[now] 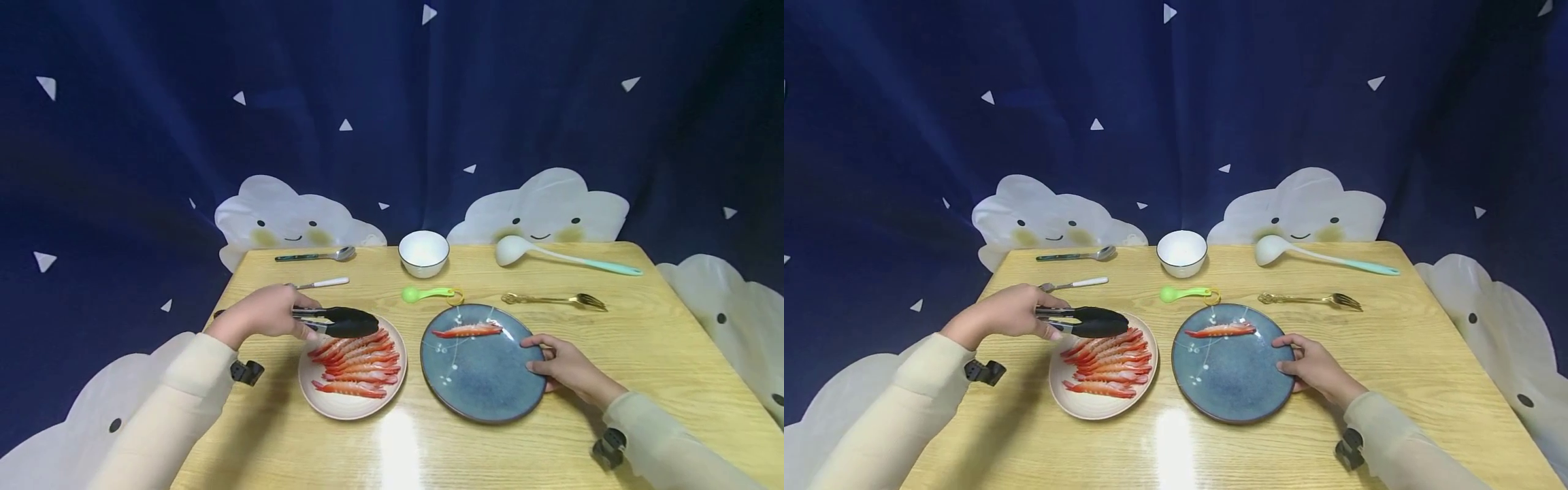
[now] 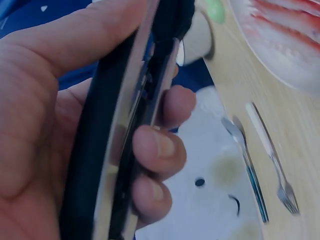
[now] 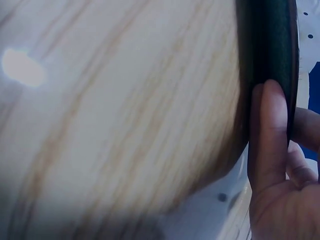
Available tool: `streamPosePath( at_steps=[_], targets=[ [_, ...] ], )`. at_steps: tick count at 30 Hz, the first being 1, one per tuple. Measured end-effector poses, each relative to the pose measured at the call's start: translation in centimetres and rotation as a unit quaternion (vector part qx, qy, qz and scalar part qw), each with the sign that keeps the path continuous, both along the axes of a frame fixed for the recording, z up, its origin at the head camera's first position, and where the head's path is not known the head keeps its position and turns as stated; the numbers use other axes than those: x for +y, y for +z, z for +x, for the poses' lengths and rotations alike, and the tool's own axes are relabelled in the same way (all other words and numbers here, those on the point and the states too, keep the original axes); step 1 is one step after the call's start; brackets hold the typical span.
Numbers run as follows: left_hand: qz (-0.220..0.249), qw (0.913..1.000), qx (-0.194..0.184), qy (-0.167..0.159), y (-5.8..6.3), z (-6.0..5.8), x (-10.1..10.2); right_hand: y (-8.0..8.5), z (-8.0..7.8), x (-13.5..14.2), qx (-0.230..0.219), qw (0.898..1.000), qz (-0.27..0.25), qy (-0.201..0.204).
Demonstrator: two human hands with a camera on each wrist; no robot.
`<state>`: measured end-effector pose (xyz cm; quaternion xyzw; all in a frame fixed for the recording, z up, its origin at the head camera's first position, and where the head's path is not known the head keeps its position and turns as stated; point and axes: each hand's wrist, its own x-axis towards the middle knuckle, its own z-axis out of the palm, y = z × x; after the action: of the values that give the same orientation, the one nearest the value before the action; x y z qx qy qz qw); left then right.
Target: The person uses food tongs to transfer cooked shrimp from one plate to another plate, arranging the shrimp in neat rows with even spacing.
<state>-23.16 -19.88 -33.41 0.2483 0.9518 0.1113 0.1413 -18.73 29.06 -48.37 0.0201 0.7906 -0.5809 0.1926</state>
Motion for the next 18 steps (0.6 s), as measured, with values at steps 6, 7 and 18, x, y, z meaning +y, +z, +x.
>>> streamPosePath(
  at_steps=[6, 7, 18],
  targets=[
    [-0.006, 0.9999, -0.002, 0.013, -0.2, 1.7, -2.1, 0.4, -0.1, 0.2, 0.007, 1.000, 0.026, -0.003],
    [-0.007, 0.9998, -0.009, 0.015, -0.2, 2.0, -2.4, 0.5, -0.2, 0.2, 0.008, 1.000, 0.028, -0.001],
    [-0.020, 0.9958, -0.080, 0.039, -1.7, 4.2, -4.6, 0.6, -0.1, -0.4, 0.006, 0.999, 0.038, 0.004]
  ],
)
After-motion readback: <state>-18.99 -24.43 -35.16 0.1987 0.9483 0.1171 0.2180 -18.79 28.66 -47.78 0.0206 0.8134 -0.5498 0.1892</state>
